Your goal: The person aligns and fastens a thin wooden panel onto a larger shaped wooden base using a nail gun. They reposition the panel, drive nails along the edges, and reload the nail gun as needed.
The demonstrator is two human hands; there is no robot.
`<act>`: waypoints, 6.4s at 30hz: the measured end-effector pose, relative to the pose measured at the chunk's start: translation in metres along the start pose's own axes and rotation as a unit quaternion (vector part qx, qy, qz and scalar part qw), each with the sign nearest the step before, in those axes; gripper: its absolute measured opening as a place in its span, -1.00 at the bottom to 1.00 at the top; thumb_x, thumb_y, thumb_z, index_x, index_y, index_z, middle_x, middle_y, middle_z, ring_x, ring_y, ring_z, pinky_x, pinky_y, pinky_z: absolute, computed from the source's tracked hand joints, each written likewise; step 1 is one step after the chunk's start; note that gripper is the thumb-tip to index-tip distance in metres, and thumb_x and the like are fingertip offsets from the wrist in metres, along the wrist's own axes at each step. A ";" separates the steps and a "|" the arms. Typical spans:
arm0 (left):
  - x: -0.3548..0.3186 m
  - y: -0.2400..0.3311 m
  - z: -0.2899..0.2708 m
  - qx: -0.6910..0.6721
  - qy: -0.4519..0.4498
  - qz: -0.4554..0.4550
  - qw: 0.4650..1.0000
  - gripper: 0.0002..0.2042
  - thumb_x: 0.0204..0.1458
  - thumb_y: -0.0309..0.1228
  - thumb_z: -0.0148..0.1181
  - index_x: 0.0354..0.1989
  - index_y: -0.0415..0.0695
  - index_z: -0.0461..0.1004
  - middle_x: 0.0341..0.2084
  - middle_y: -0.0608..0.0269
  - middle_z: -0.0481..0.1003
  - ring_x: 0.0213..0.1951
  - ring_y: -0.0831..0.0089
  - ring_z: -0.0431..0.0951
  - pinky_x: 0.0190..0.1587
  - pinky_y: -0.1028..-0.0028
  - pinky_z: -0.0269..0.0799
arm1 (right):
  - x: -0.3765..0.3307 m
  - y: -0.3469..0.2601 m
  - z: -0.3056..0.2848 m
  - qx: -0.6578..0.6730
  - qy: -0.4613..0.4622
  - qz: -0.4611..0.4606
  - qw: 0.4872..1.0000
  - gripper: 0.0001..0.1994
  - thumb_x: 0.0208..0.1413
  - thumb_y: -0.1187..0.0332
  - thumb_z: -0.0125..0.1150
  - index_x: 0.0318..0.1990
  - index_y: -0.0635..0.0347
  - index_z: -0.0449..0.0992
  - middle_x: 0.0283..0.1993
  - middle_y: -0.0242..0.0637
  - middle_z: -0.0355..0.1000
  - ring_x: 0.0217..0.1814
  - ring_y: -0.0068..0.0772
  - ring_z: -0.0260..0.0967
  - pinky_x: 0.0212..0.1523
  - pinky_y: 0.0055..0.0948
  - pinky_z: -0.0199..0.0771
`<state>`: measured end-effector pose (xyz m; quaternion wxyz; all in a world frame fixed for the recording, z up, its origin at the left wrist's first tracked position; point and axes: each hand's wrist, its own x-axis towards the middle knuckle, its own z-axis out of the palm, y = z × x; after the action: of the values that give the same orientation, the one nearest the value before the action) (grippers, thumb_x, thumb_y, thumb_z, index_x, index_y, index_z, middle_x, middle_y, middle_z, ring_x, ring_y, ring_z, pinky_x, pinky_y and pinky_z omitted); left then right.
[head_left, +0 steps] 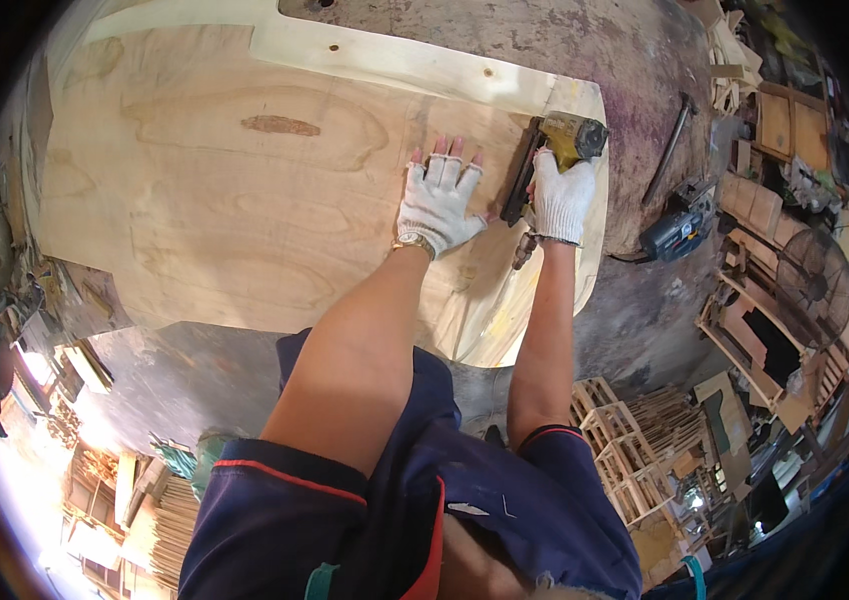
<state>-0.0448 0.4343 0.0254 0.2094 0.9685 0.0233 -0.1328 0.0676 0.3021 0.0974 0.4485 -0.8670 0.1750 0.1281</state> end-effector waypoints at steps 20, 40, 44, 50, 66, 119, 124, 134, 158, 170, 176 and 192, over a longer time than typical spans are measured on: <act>-0.002 -0.003 -0.002 -0.018 0.003 0.011 1.000 -0.06 0.01 0.28 0.17 0.54 0.13 0.06 0.55 0.02 -0.05 0.56 0.04 -0.12 0.50 -0.19 -0.30 | -0.013 0.011 -0.001 -0.046 -0.013 -0.020 0.999 -0.70 0.13 0.43 0.28 -0.04 0.41 0.42 -0.39 -0.16 0.54 -0.57 -0.35 0.46 -0.49 -0.33 0.49; -0.002 -0.003 0.003 -0.011 0.037 0.015 0.999 -0.16 0.03 0.15 0.16 0.50 0.12 0.15 0.54 0.04 -0.01 0.55 0.06 -0.09 0.50 -0.15 -0.24 | -0.061 0.021 -0.002 -0.013 -0.032 0.076 0.997 -0.69 0.10 0.42 0.28 -0.05 0.39 0.45 -0.37 -0.10 0.57 -0.58 -0.39 0.50 -0.56 -0.36 0.44; -0.002 -0.004 0.003 0.007 0.058 0.023 0.998 -0.22 -0.02 -0.02 0.21 0.45 0.11 0.22 0.50 0.05 0.07 0.52 0.06 0.00 0.47 -0.14 -0.14 | -0.071 0.023 -0.004 -0.049 -0.033 0.078 0.995 -0.68 0.09 0.41 0.28 -0.04 0.40 0.45 -0.32 -0.08 0.58 -0.42 -0.28 0.57 -0.39 -0.32 0.52; -0.003 -0.004 0.003 -0.010 0.078 0.025 0.997 -0.24 -0.04 -0.11 0.26 0.44 0.13 0.24 0.49 0.07 0.10 0.51 0.08 0.04 0.46 -0.12 -0.09 | -0.088 0.038 -0.007 -0.081 -0.029 0.080 0.993 -0.63 0.06 0.39 0.30 0.00 0.41 0.47 -0.21 -0.01 0.61 -0.19 -0.08 0.59 -0.12 -0.22 0.55; -0.001 -0.003 0.006 0.014 0.099 0.031 0.995 -0.28 -0.05 -0.12 0.29 0.38 0.13 0.29 0.46 0.07 0.12 0.49 0.08 0.07 0.45 -0.11 -0.04 | -0.136 0.055 -0.005 -0.063 -0.030 0.056 0.996 -0.64 0.06 0.40 0.30 -0.01 0.42 0.49 -0.22 0.05 0.59 -0.20 -0.01 0.58 -0.13 -0.20 0.54; -0.001 0.000 0.001 0.031 0.066 0.037 0.997 -0.13 -0.01 0.21 0.16 0.43 -0.09 0.24 0.40 -0.10 0.20 0.42 -0.04 0.13 0.37 -0.22 -0.01 | -0.277 0.125 0.005 -0.097 -0.028 0.040 0.994 -0.76 0.05 0.44 0.33 -0.18 0.42 0.54 -0.30 0.08 0.60 -0.21 0.18 0.59 -0.19 -0.10 0.57; -0.001 -0.002 0.009 0.043 0.155 0.043 0.986 -0.15 0.06 0.28 0.09 0.46 0.04 0.22 0.48 -0.07 0.11 0.52 -0.02 0.00 0.46 -0.22 -0.20 | -0.292 0.136 0.011 -0.094 0.004 0.041 0.995 -0.76 0.07 0.45 0.31 -0.15 0.46 0.58 -0.26 -0.05 0.63 -0.19 -0.30 0.63 -0.14 -0.31 0.57; -0.003 0.005 -0.005 0.035 0.081 0.034 0.996 -0.15 0.01 0.18 0.15 0.42 -0.10 0.24 0.41 -0.09 0.18 0.43 -0.02 0.12 0.39 -0.19 -0.04 | -0.315 0.151 0.010 -0.092 -0.014 0.034 0.995 -0.58 0.05 0.42 0.35 0.05 0.46 0.48 -0.18 0.18 0.57 -0.09 0.21 0.57 -0.11 -0.11 0.57; 0.000 0.007 -0.001 0.078 0.081 0.028 0.993 -0.15 0.01 0.20 0.16 0.41 -0.11 0.24 0.41 -0.05 0.19 0.44 -0.02 0.10 0.38 -0.19 0.00 | -0.358 0.175 0.011 -0.038 -0.018 0.111 0.993 -0.34 0.03 0.46 0.37 0.31 0.37 0.28 -0.15 0.16 0.58 -0.08 0.18 0.60 -0.11 -0.13 0.60; -0.064 -0.012 -0.003 0.047 0.048 0.156 0.985 -0.70 0.07 -0.14 0.15 -0.56 -0.03 0.62 -0.61 0.06 0.57 -0.56 0.10 0.57 -0.46 0.11 0.46 | -0.365 0.122 -0.039 -0.014 0.111 -0.107 0.988 -0.76 0.04 0.51 0.43 -0.16 0.44 0.58 -0.13 -0.10 0.61 -0.09 -0.31 0.54 -0.05 -0.21 0.55; -0.230 0.008 -0.021 -0.305 -0.153 0.154 0.927 -0.66 -0.04 -0.17 0.26 -0.13 -0.07 0.57 -0.39 -0.06 0.62 -0.26 -0.04 0.65 -0.16 0.05 0.53 | -0.328 0.087 -0.041 0.009 0.009 -0.128 0.992 -0.75 0.18 0.56 0.24 -0.01 0.48 0.56 -0.06 -0.12 0.60 -0.14 -0.31 0.56 -0.17 -0.33 0.58; -0.318 -0.004 -0.040 -0.353 0.179 -0.111 0.912 -0.30 0.13 -0.07 0.21 0.40 -0.04 0.12 -0.30 -0.07 0.60 -0.27 -0.12 0.63 -0.24 0.04 0.53 | -0.364 0.060 0.011 0.062 -0.241 -0.415 0.875 -0.58 0.29 0.42 0.24 0.22 0.40 0.33 0.01 -0.10 0.53 0.01 -0.28 0.55 -0.03 -0.35 0.61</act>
<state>-0.3417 0.4579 0.1437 0.5141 0.8301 0.2128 0.0370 -0.2877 0.3477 0.1853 0.5420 -0.7723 -0.3074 0.1241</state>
